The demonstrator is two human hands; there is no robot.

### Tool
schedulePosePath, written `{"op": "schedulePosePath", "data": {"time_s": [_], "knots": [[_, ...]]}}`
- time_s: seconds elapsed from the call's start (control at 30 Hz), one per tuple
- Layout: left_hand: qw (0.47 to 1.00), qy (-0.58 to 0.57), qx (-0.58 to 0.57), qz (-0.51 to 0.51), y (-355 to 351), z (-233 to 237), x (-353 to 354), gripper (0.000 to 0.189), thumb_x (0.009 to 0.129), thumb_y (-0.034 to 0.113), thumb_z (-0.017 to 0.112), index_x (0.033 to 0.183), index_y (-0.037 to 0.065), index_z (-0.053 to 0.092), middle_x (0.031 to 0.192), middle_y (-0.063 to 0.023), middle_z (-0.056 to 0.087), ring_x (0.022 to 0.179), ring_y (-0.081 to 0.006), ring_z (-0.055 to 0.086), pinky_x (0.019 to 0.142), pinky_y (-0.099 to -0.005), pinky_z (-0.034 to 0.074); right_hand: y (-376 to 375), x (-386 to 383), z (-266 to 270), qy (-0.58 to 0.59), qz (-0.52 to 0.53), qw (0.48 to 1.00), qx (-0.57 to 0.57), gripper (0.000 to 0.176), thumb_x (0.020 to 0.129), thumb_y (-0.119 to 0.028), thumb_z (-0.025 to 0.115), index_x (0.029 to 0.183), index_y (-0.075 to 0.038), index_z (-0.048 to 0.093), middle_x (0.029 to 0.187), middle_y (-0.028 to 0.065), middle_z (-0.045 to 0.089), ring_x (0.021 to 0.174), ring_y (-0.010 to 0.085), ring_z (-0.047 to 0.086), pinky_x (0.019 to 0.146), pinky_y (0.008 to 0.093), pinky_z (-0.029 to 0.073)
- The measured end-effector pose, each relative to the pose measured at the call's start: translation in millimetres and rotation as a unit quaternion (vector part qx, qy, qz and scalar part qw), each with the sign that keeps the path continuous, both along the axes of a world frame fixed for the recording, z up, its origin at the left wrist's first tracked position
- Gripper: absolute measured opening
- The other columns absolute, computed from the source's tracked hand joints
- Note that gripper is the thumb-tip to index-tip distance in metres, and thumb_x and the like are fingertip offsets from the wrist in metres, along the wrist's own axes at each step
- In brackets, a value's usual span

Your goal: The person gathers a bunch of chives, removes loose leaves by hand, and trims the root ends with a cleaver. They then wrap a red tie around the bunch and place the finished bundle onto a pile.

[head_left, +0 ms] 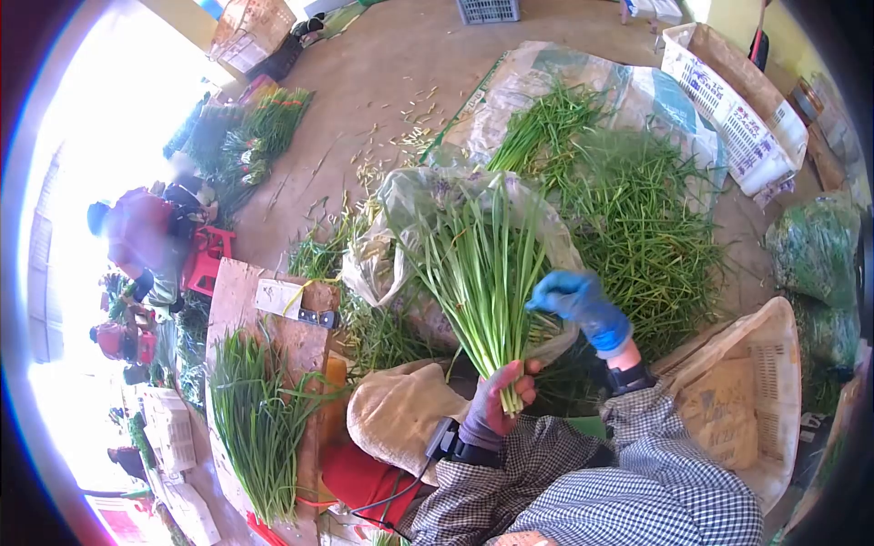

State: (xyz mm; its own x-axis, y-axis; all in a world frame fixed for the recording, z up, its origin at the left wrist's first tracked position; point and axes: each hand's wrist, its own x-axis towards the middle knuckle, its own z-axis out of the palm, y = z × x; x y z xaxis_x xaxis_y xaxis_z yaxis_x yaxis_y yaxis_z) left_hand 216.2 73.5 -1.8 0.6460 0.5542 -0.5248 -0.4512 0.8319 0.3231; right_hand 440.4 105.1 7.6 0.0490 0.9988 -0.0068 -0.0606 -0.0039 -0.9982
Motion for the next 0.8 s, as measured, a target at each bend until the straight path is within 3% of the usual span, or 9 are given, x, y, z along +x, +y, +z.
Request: {"op": "schedulePosePath", "data": {"time_s": [0.2, 0.27, 0.3, 0.4, 0.5, 0.6, 0.63, 0.67, 0.8], "knots": [[0.999, -0.048, -0.001, -0.019, -0.9, -14.1, -3.2, 0.043, 0.092, 0.023, 0.067, 0.127, 0.004, 0.050, 0.108, -0.0142, 0.062, 0.071, -0.0101, 0.051, 0.063, -0.0271, 0.049, -27.8, 46.5, 36.2, 0.056, -0.160, 0.985, 0.036, 0.010, 0.087, -0.011, 0.068, 0.087, -0.001, 0.070, 0.081, 0.0047, 0.070, 0.066, 0.0071, 0.058, 0.062, 0.0215, 0.045], [0.999, -0.036, -0.014, -0.012, -1.7, -8.3, -0.1, 0.036, 0.095, 0.016, 0.061, 0.126, 0.002, 0.048, 0.104, -0.0121, 0.058, 0.063, -0.0072, 0.044, 0.058, -0.0235, 0.046, -28.9, 42.6, 50.3, -0.038, -0.140, 0.987, -0.066, 0.011, 0.087, -0.012, 0.069, 0.090, -0.002, 0.071, 0.080, 0.0024, 0.069, 0.062, 0.0039, 0.052, 0.057, 0.0197, 0.039], [0.999, -0.036, -0.014, -0.014, -1.9, -5.2, 1.3, 0.036, 0.095, 0.016, 0.061, 0.126, 0.002, 0.048, 0.104, -0.0121, 0.058, 0.063, -0.0072, 0.044, 0.058, -0.0235, 0.046, -24.4, 33.9, 51.8, -0.057, -0.112, 0.992, -0.019, 0.013, 0.086, -0.013, 0.070, 0.092, -0.002, 0.073, 0.074, 0.0026, 0.068, 0.065, 0.0101, 0.057, 0.067, 0.0281, 0.050], [0.999, -0.028, 0.015, -0.038, -3.6, 10.7, 2.3, 0.037, 0.091, 0.017, 0.065, 0.122, 0.002, 0.051, 0.101, -0.0102, 0.059, 0.063, -0.0073, 0.045, 0.058, -0.0238, 0.045, -7.7, 9.2, 12.7, -0.173, -0.026, 0.984, 0.028, 0.014, 0.085, -0.015, 0.070, 0.093, -0.004, 0.073, 0.074, 0.0061, 0.068, 0.067, 0.0112, 0.060, 0.065, 0.0295, 0.049], [0.986, 0.088, 0.104, -0.097, -10.7, 39.8, 1.1, 0.042, 0.083, 0.018, 0.072, 0.117, 0.001, 0.056, 0.089, -0.0067, 0.063, 0.062, -0.0085, 0.050, 0.057, -0.0272, 0.048, 5.6, -12.5, -10.9, -0.277, 0.054, 0.959, 0.006, 0.015, 0.084, -0.015, 0.071, 0.093, -0.004, 0.072, 0.074, 0.0091, 0.068, 0.068, 0.0122, 0.062, 0.067, 0.0297, 0.050], [0.964, 0.225, 0.143, -0.012, -1.9, 37.1, -7.9, 0.026, 0.086, 0.011, 0.069, 0.107, -0.003, 0.062, 0.081, -0.0064, 0.064, 0.057, -0.0111, 0.052, 0.054, -0.0261, 0.046, 0.3, -20.4, -13.8, -0.117, 0.106, 0.987, -0.012, 0.013, 0.083, -0.008, 0.069, 0.093, 0.001, 0.070, 0.078, 0.0054, 0.069, 0.072, 0.0109, 0.063, 0.069, 0.0285, 0.051], [0.971, 0.192, 0.132, 0.046, 1.8, 30.5, -13.9, 0.024, 0.086, 0.011, 0.069, 0.105, -0.005, 0.064, 0.077, -0.0059, 0.065, 0.053, -0.0103, 0.049, 0.051, -0.0257, 0.044, -4.1, -20.6, -15.9, -0.104, 0.084, 0.990, 0.042, 0.010, 0.083, -0.007, 0.068, 0.089, 0.000, 0.070, 0.079, 0.0064, 0.071, 0.071, 0.0116, 0.065, 0.070, 0.0285, 0.052], [0.976, 0.176, 0.123, 0.032, 4.5, 26.8, -21.8, 0.037, 0.087, 0.011, 0.066, 0.120, -0.001, 0.055, 0.093, -0.0118, 0.068, 0.055, -0.0065, 0.046, 0.051, -0.0223, 0.043, -9.4, -16.2, -15.1, -0.104, 0.083, 0.990, 0.041, 0.010, 0.083, -0.007, 0.068, 0.089, 0.000, 0.070, 0.079, 0.0064, 0.071, 0.071, 0.0116, 0.065, 0.070, 0.0285, 0.052], [0.991, 0.082, 0.074, 0.072, 5.1, 35.3, -26.3, 0.038, 0.090, 0.012, 0.064, 0.123, -0.001, 0.054, 0.097, -0.0132, 0.067, 0.055, -0.0058, 0.042, 0.049, -0.0221, 0.038, -37.6, 17.4, 10.1, -0.006, -0.027, 0.999, -0.025, 0.007, 0.087, -0.005, 0.066, 0.085, 0.001, 0.068, 0.081, 0.0074, 0.071, 0.080, 0.0153, 0.068, 0.078, 0.0292, 0.055]]}}
